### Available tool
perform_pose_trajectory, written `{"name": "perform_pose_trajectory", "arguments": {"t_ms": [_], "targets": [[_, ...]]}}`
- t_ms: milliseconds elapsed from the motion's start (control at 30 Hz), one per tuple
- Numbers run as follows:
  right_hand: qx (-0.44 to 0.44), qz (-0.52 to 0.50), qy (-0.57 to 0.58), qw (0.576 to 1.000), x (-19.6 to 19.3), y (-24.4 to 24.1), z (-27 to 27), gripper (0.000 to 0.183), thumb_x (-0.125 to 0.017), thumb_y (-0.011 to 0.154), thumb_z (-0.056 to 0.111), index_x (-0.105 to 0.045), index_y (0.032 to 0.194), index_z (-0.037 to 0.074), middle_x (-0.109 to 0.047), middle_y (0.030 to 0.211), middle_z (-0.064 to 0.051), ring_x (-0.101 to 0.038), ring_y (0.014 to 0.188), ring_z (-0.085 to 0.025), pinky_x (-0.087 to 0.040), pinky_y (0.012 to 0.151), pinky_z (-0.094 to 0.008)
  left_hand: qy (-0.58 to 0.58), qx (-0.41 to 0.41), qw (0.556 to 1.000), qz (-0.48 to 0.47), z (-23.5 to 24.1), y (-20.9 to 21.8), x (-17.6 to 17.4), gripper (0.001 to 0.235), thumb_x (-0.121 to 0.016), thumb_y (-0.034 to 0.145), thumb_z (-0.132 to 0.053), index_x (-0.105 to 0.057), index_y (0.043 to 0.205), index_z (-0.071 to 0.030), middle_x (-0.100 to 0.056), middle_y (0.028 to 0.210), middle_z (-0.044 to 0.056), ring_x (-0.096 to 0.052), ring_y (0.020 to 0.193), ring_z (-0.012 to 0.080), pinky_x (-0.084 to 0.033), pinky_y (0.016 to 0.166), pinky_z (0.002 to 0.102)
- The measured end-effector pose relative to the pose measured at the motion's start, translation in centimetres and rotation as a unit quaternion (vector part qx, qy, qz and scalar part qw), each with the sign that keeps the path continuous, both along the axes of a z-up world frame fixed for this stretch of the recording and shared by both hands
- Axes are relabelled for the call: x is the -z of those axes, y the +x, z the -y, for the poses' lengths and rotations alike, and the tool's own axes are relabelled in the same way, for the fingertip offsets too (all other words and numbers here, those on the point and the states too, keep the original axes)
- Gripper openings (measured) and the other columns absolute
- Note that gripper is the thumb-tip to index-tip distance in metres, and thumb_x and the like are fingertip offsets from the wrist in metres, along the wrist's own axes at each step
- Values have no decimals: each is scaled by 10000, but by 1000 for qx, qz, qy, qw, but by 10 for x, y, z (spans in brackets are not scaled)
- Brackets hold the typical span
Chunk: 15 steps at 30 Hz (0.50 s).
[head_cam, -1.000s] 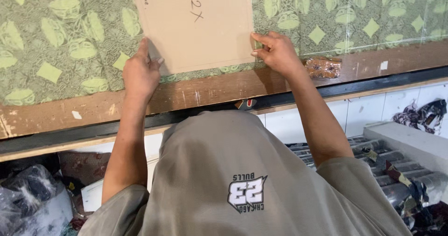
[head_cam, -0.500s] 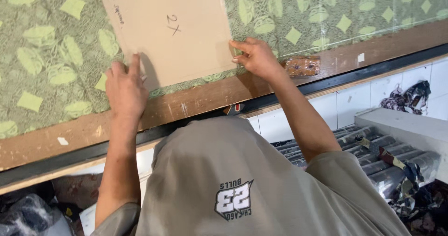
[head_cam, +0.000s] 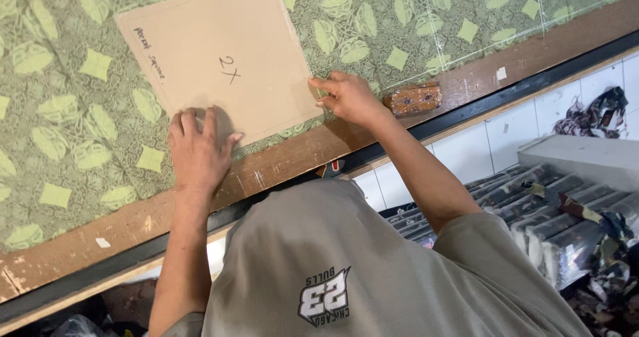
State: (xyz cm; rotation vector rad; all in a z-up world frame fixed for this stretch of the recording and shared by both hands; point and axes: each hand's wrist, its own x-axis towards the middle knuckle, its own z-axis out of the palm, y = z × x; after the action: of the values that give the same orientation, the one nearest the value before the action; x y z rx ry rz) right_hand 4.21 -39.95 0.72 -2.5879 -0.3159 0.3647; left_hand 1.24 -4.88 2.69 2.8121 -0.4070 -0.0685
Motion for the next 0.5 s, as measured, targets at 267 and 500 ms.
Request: {"name": "perform_pose_trajectory", "arguments": {"t_ms": [267,500], "targets": [[-13,14,1,1000,9,1,5,487,-767,917,285,-674,1390,218,-602,934,-124,-630,856,-319,-515,772,-462,24,2,1000,4,7,-2,4,694,-720,961,-542,-576,1509,-140,-405,1502,256,-364,1380,517,-339,1132,633],[-22,23,10,999,5,3,6,517,-799,903,315,-668,1389,192,-589,903,-120,-626,828,-307,-512,751,-460,88,27,993,-67,18,8,-6,630,-665,956,-454,-525,1546,-286,-336,1591,214,-306,1349,600,-306,1084,710]]}}
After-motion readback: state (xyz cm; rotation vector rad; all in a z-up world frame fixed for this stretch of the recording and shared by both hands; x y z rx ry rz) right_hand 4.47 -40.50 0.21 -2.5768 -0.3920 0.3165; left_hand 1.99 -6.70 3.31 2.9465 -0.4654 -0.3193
